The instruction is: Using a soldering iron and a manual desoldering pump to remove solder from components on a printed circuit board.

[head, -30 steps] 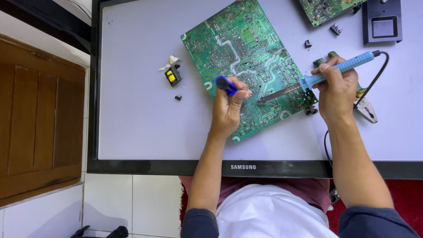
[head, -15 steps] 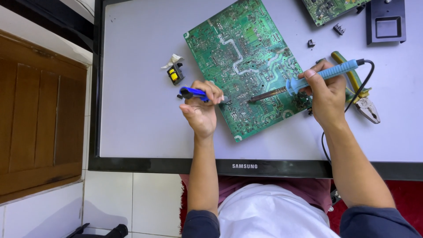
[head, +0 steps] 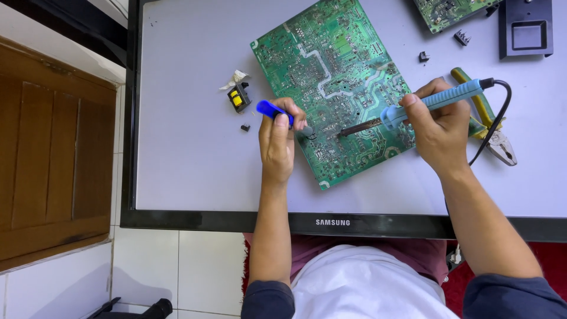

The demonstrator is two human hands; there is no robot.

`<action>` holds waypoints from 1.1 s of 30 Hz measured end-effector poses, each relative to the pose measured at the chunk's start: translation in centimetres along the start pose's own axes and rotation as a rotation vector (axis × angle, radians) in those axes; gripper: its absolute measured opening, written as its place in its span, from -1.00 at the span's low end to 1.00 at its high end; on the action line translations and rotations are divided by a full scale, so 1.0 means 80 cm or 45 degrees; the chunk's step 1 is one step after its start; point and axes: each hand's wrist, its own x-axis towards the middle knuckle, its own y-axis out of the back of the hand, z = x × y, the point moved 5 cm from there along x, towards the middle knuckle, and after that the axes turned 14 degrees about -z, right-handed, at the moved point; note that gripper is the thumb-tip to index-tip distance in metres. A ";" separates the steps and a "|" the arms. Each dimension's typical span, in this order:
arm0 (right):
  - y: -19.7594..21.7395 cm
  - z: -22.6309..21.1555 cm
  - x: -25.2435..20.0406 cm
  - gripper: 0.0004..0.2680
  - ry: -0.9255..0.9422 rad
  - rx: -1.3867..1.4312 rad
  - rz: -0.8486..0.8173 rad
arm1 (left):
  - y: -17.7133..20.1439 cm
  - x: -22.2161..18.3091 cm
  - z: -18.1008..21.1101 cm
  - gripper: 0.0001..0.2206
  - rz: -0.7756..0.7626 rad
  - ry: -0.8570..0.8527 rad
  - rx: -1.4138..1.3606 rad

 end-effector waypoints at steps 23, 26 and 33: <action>-0.090 -0.073 0.057 -0.77 0.370 -0.479 -0.261 | 0.017 -0.014 -0.028 -0.67 0.101 -0.180 0.086; -0.101 -0.080 0.056 -0.77 0.390 -0.540 -0.264 | 0.019 -0.013 -0.026 -0.67 0.122 -0.192 0.049; -0.104 -0.086 0.061 -0.76 0.361 -0.545 -0.211 | 0.024 -0.013 -0.024 -0.69 0.229 -0.224 -0.055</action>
